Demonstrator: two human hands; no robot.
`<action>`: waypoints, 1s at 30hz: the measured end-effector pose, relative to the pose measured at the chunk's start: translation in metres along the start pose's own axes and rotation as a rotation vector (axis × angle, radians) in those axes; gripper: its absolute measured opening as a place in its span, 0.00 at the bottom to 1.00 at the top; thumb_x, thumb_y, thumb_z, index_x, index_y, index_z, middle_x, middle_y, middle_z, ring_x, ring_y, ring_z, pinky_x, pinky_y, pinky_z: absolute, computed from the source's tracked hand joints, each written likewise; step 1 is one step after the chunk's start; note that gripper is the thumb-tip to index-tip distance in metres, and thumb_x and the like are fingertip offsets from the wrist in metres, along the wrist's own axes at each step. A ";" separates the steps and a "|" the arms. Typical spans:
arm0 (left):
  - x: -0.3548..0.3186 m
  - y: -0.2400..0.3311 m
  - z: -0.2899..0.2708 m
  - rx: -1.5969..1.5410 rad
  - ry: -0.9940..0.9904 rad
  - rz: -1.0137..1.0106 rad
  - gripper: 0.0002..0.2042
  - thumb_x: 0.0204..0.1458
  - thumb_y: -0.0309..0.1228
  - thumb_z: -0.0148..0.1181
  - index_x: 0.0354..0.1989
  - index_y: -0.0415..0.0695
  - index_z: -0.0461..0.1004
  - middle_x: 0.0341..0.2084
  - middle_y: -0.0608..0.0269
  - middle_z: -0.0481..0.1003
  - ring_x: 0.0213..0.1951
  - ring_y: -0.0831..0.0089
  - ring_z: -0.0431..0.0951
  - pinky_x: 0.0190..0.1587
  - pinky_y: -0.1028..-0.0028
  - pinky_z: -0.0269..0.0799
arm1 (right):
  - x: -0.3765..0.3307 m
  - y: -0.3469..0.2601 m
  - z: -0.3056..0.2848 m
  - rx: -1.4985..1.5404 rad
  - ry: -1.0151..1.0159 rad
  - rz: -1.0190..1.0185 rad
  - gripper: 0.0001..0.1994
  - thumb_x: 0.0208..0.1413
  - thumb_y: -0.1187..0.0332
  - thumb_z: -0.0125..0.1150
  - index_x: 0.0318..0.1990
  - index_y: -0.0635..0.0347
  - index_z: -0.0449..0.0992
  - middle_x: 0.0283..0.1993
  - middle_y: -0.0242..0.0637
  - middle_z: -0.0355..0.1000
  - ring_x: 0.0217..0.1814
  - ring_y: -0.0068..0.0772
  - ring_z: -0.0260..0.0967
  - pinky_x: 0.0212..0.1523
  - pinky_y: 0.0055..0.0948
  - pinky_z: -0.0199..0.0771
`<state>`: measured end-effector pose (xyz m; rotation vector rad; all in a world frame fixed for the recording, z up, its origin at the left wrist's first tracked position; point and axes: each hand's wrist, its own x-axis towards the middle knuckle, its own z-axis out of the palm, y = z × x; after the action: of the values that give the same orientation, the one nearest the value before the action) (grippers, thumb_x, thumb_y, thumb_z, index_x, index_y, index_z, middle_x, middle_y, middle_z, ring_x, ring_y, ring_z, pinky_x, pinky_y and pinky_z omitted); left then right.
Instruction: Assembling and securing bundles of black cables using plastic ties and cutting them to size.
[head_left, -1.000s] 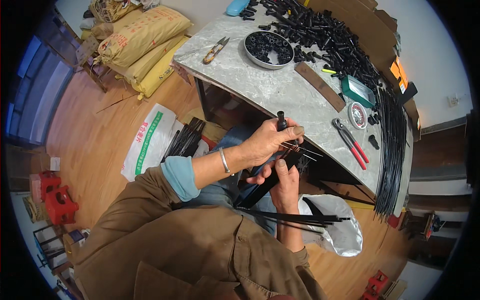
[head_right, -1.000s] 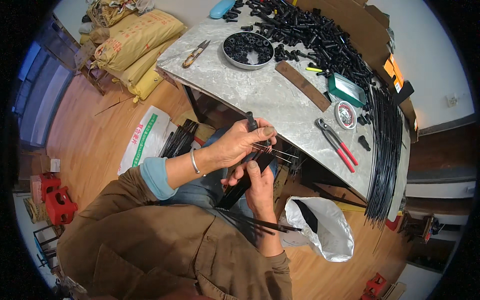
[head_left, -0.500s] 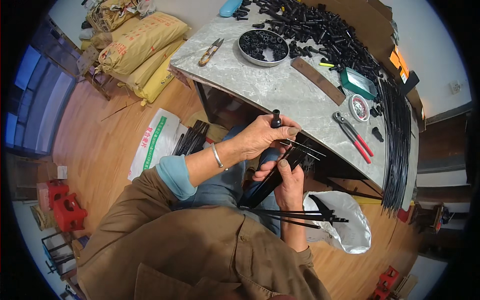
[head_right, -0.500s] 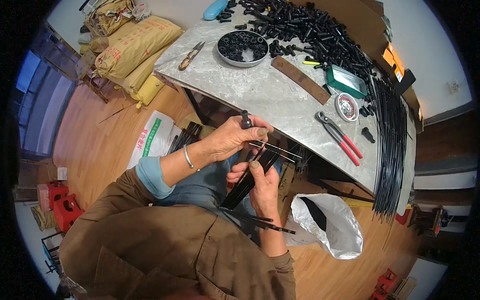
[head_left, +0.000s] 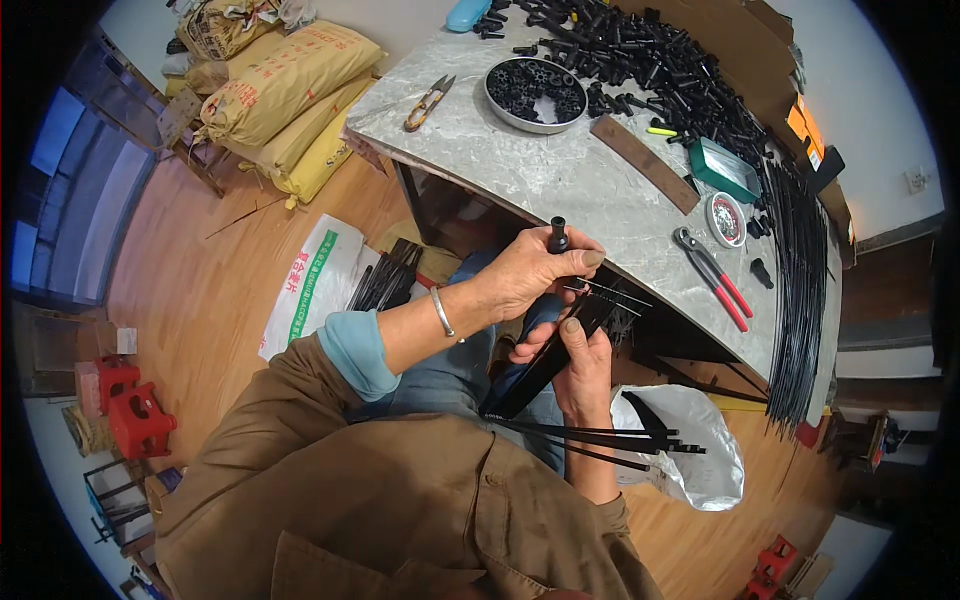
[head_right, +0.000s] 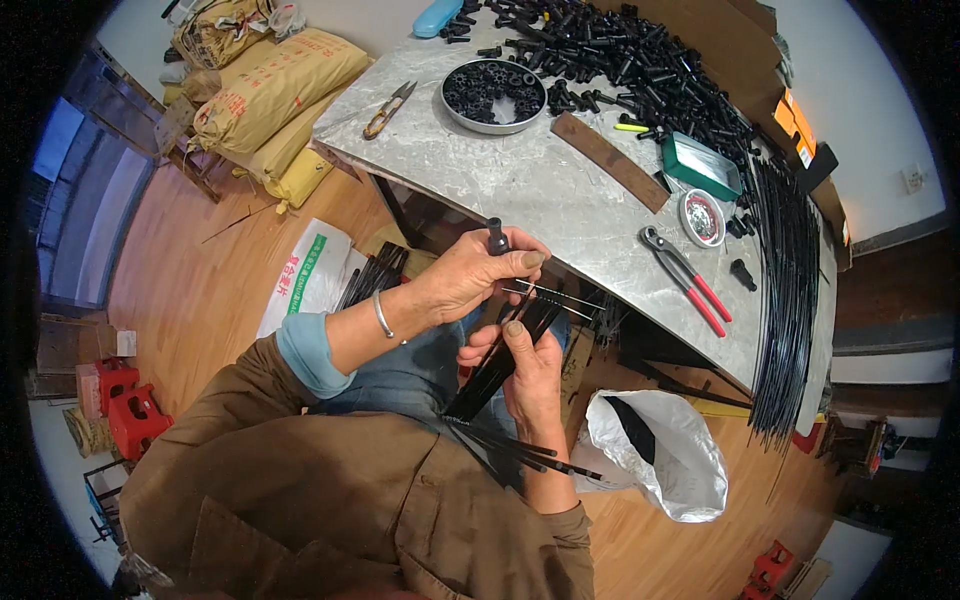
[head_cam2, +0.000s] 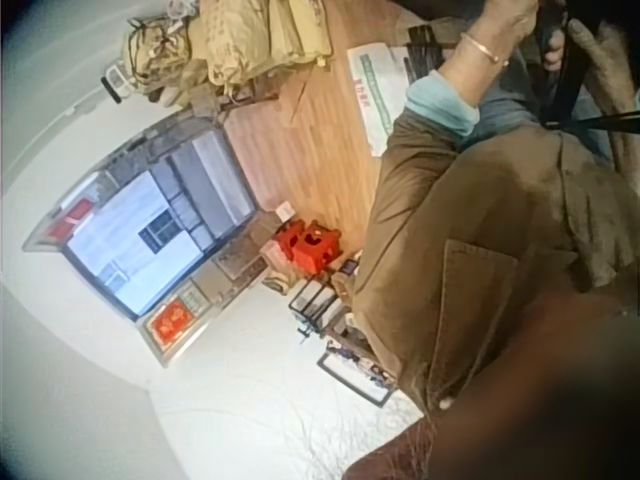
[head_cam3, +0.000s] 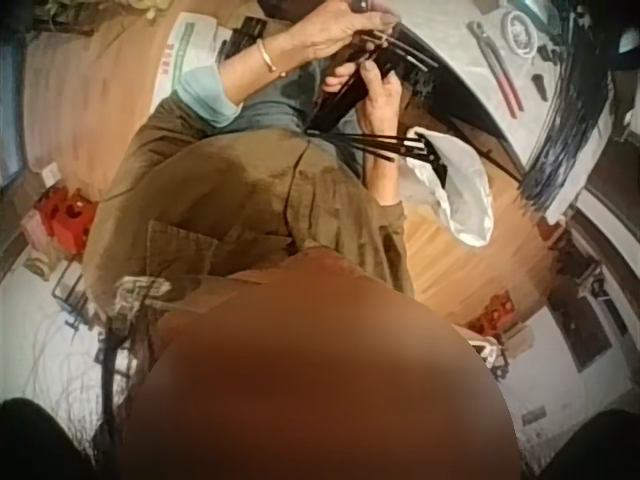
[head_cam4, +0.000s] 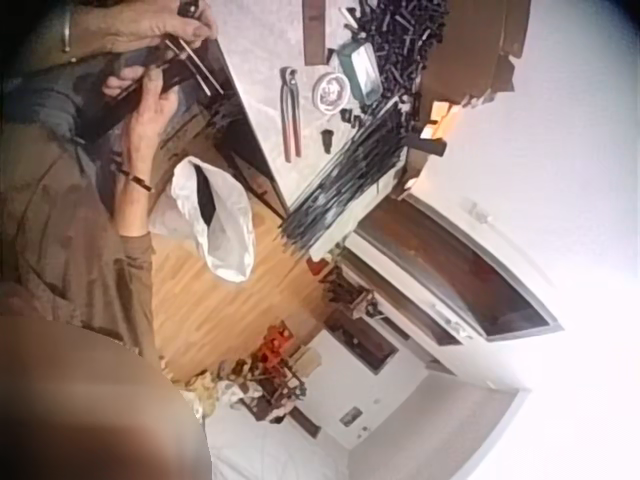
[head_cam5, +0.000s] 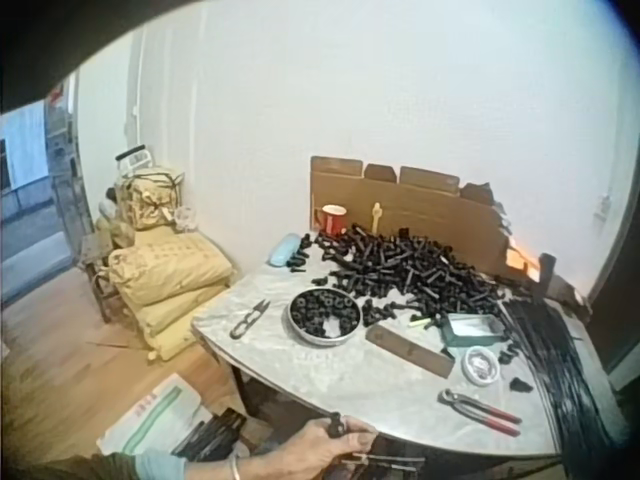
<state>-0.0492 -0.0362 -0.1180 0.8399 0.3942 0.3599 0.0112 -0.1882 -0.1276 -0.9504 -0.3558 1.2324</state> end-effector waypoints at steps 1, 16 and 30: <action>0.001 -0.001 -0.001 -0.009 -0.010 -0.001 0.13 0.52 0.35 0.65 0.42 0.41 0.75 0.31 0.67 0.73 0.35 0.79 0.74 0.33 0.79 0.72 | 0.000 -0.001 0.002 0.001 0.001 -0.002 0.16 0.62 0.61 0.54 0.47 0.67 0.66 0.34 0.45 0.74 0.32 0.40 0.78 0.32 0.36 0.82; -0.007 0.006 0.005 0.028 0.006 0.021 0.14 0.49 0.33 0.68 0.40 0.38 0.75 0.31 0.64 0.75 0.36 0.76 0.75 0.39 0.76 0.73 | 0.004 0.000 0.004 -0.024 0.043 -0.010 0.15 0.62 0.62 0.54 0.48 0.64 0.65 0.31 0.43 0.73 0.29 0.38 0.76 0.32 0.39 0.82; -0.019 0.029 0.007 0.279 0.061 0.007 0.18 0.53 0.36 0.63 0.45 0.33 0.75 0.29 0.63 0.76 0.32 0.78 0.72 0.35 0.79 0.68 | 0.001 -0.005 0.016 -0.182 0.205 -0.162 0.11 0.59 0.69 0.59 0.46 0.63 0.69 0.30 0.39 0.74 0.26 0.29 0.75 0.28 0.25 0.79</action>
<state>-0.0670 -0.0314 -0.0881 1.1043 0.5062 0.3421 0.0039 -0.1804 -0.1151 -1.1707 -0.3787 0.9574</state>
